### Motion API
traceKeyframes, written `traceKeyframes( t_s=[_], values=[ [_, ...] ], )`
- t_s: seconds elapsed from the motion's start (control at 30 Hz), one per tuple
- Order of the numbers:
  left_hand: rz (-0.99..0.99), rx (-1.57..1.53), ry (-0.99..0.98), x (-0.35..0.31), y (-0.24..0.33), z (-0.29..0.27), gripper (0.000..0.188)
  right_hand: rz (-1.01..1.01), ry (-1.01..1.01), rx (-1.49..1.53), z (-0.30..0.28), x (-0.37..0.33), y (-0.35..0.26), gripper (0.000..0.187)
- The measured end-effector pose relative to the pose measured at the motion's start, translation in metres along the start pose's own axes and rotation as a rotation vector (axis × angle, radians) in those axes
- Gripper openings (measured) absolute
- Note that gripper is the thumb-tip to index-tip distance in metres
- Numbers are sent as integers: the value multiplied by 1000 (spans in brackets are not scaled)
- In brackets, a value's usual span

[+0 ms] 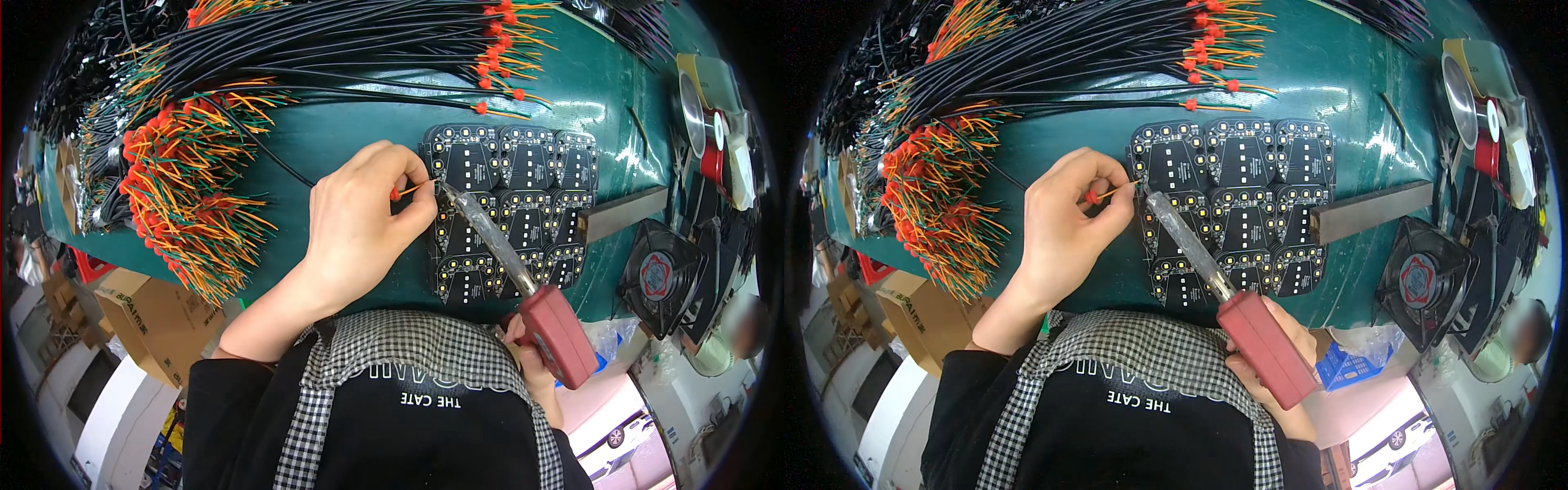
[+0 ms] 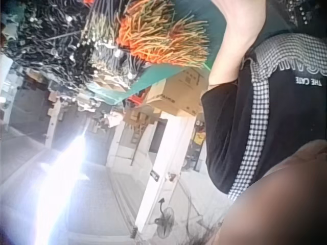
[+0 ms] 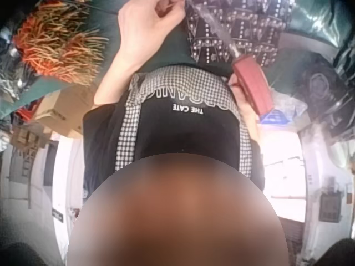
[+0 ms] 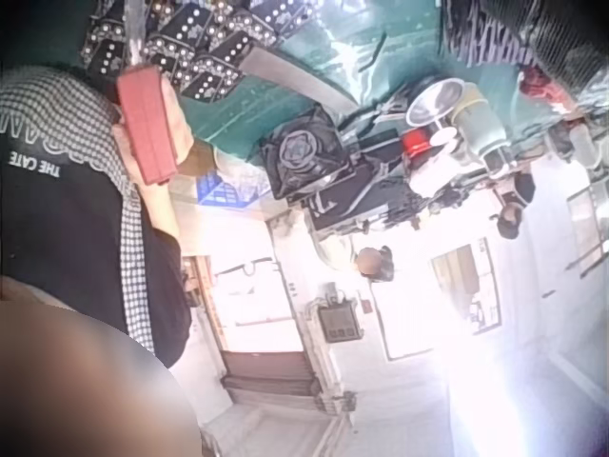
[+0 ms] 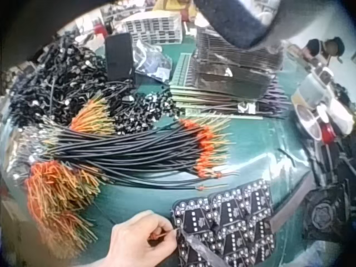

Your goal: The person solders wires onto an LED board with a soldering iron.

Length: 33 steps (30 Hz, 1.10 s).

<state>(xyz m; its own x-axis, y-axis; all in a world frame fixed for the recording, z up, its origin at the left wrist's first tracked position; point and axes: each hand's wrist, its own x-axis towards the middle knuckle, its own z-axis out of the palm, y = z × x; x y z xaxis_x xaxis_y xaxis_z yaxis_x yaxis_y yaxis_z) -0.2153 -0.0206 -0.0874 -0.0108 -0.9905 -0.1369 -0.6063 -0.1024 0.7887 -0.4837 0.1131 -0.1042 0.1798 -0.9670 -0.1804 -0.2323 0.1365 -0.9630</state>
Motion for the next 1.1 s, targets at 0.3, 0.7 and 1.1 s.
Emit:
traceKeyframes(
  t_s=[0.3, 0.7, 1.1],
  values=[
    [10, 13, 9, 1, 2, 1, 10, 85, 0, 86, -3, 13, -22, 73],
    [-65, -25, -43, 5, 6, -2, 10, 78, -4, 34, -1, 19, -21, 72],
    [-53, 28, -56, 6, 10, -4, 5, 230, 98, 121, 6, 30, -33, 86]
  ],
)
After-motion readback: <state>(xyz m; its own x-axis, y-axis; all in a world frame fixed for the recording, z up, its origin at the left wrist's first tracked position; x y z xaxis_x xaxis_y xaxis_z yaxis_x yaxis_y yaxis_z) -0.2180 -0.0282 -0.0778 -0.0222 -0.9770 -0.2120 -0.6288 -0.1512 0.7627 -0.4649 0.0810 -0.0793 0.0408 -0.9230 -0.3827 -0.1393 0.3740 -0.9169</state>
